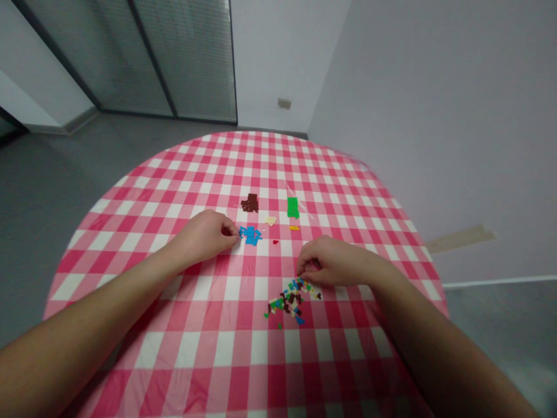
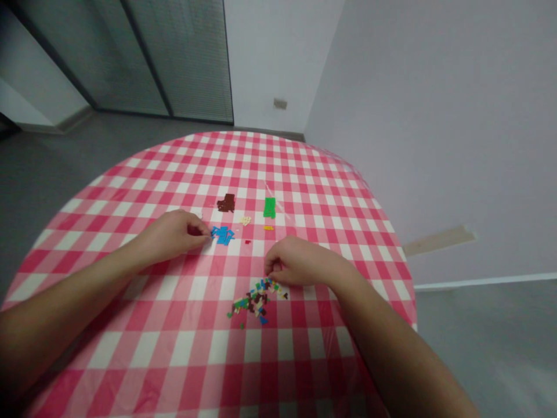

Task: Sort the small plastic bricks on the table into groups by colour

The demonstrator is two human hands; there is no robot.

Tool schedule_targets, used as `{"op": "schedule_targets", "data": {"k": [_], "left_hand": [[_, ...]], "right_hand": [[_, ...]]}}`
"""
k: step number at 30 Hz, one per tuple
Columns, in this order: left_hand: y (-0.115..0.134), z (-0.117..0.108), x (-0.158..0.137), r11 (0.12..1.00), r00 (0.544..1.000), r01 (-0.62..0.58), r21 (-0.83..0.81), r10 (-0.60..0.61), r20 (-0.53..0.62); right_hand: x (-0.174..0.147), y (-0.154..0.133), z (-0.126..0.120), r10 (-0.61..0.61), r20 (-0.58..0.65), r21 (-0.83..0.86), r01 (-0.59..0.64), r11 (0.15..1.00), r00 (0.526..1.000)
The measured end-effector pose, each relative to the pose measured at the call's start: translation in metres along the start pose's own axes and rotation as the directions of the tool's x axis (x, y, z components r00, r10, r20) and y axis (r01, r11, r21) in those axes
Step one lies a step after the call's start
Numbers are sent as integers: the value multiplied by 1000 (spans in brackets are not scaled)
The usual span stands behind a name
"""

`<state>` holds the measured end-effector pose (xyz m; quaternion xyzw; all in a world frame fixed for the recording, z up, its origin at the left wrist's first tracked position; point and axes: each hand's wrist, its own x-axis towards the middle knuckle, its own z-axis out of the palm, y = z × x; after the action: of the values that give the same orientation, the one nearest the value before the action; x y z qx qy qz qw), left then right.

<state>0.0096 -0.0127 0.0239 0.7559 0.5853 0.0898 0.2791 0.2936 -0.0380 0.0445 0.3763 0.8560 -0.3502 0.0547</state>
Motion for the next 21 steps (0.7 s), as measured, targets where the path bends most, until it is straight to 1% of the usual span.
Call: {"op": "schedule_targets", "data": {"k": [5,7,8,10,11,13,14,15,16,18,21], "left_hand": [[0,0,1,1000,1000,0,4,0,4],[0,-1,1,1000,1000,2,8,-2,1],[0,-1,1,1000,1000,9,8,-9,1],[0,-2,0,1000,1000,21,-2,-21,-4],[1,-3,-1,1000,1000,21,-8,-21,-9],[2,-3,-2,1000,1000,9,-11,-10,-25],[3,-4,-3,1000,1000,-1,-10,0,-28],[4,-4,-4,1000,999,-13,-10,13,-29],[5,-3,-5,1000,999,-26,-10,26,-27],[6,-2,-6,999,998,-53,-12,53,-22],[5,-1,-6,997,996,-79,-11,79,-30]], "right_hand": [[1,-2,1,-25,19,-8,25,1000,1000],[1,-2,1,-44,-2,-10,44,999,999],[2,-2,1,-52,-40,-10,51,999,998],[5,3,0,-43,-190,-18,40,999,981],[7,7,-1,-20,-291,-32,11,999,957],[12,19,-2,45,-479,-96,-103,990,876],[14,26,-3,85,-551,-135,-189,973,830],[17,32,-3,110,-592,-180,-264,948,798],[19,38,-4,115,-602,-227,-307,924,790],[23,47,-4,115,-595,-286,-343,895,796],[25,54,-3,97,-579,-307,-327,894,810]]}}
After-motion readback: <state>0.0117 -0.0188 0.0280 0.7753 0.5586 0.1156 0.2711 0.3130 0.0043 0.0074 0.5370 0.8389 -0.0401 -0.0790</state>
